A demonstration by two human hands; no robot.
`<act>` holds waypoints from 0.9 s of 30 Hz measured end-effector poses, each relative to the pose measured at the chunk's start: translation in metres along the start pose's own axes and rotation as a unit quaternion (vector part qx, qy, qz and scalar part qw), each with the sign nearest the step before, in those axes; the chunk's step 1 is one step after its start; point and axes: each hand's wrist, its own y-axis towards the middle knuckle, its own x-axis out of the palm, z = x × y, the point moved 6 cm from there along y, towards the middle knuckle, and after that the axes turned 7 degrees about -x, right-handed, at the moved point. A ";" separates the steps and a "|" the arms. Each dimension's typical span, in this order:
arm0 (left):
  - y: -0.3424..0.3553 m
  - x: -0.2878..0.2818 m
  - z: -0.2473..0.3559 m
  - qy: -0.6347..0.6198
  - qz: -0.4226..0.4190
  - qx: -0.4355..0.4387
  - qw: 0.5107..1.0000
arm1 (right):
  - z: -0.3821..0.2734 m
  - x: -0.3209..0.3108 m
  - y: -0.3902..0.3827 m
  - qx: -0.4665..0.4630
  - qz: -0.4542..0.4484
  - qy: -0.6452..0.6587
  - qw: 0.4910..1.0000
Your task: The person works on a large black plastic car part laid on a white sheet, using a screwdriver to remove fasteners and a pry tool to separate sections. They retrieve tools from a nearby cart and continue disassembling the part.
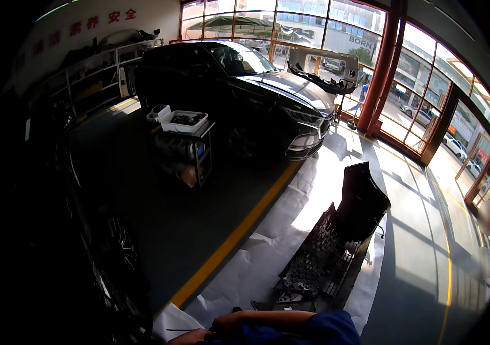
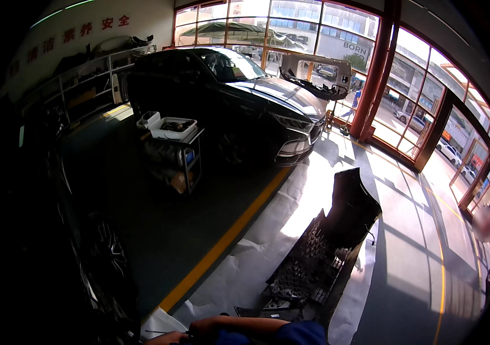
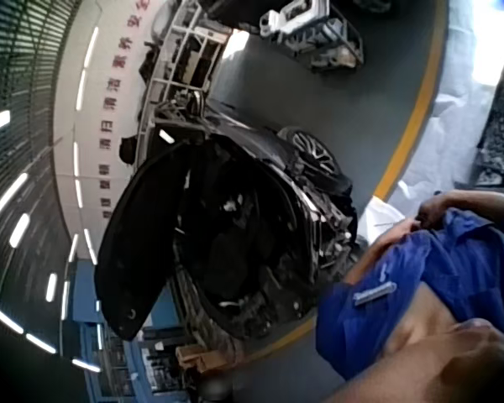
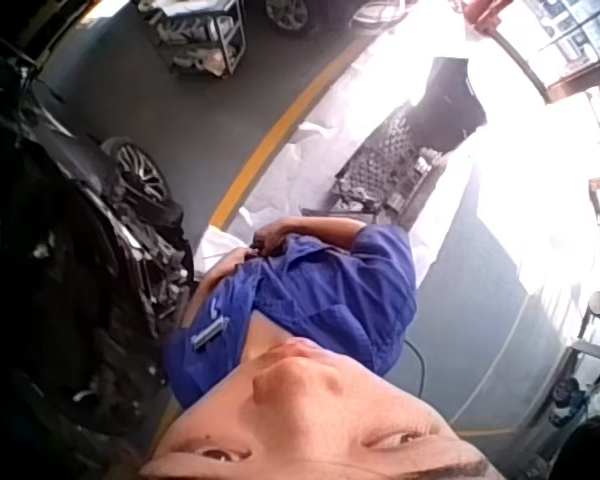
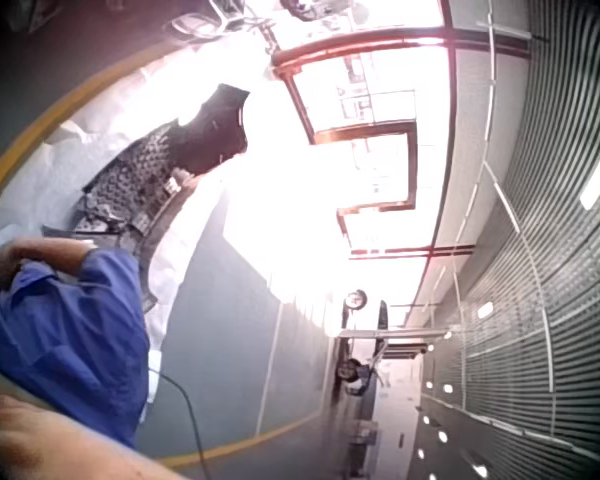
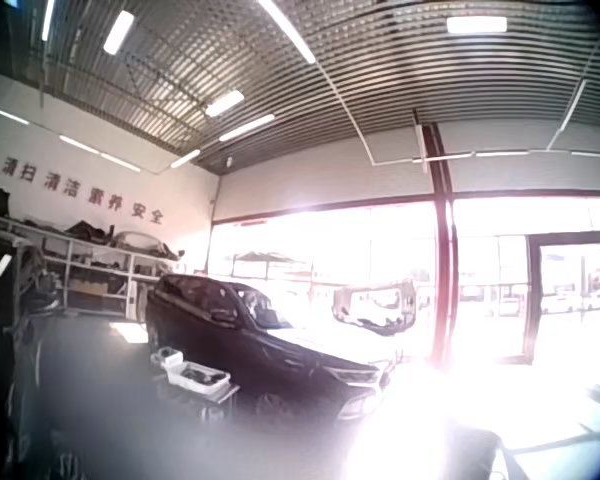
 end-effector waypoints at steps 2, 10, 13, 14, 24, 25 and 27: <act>0.007 -0.022 0.001 0.003 0.002 -0.005 1.000 | -0.021 -0.024 -0.006 -0.012 -0.001 0.015 1.000; 0.077 -0.157 0.043 0.057 -0.074 -0.266 0.960 | -0.033 -0.175 -0.001 0.007 0.098 -0.152 0.983; 0.105 -0.230 0.037 0.057 -0.081 -0.259 0.961 | -0.088 -0.265 -0.017 0.031 0.193 -0.067 0.978; 0.114 -0.249 0.042 0.083 -0.092 -0.264 0.957 | -0.082 -0.302 -0.011 0.053 0.209 -0.081 0.973; 0.168 -0.405 0.111 0.039 -0.009 -0.111 0.993 | 0.025 -0.443 0.091 0.023 0.192 -0.213 0.958; 0.169 -0.420 0.108 0.005 -0.002 -0.102 0.995 | 0.029 -0.459 0.096 0.030 0.191 -0.193 0.962; 0.170 -0.456 0.101 -0.061 0.012 -0.085 0.994 | 0.027 -0.494 0.094 0.040 0.205 -0.149 0.967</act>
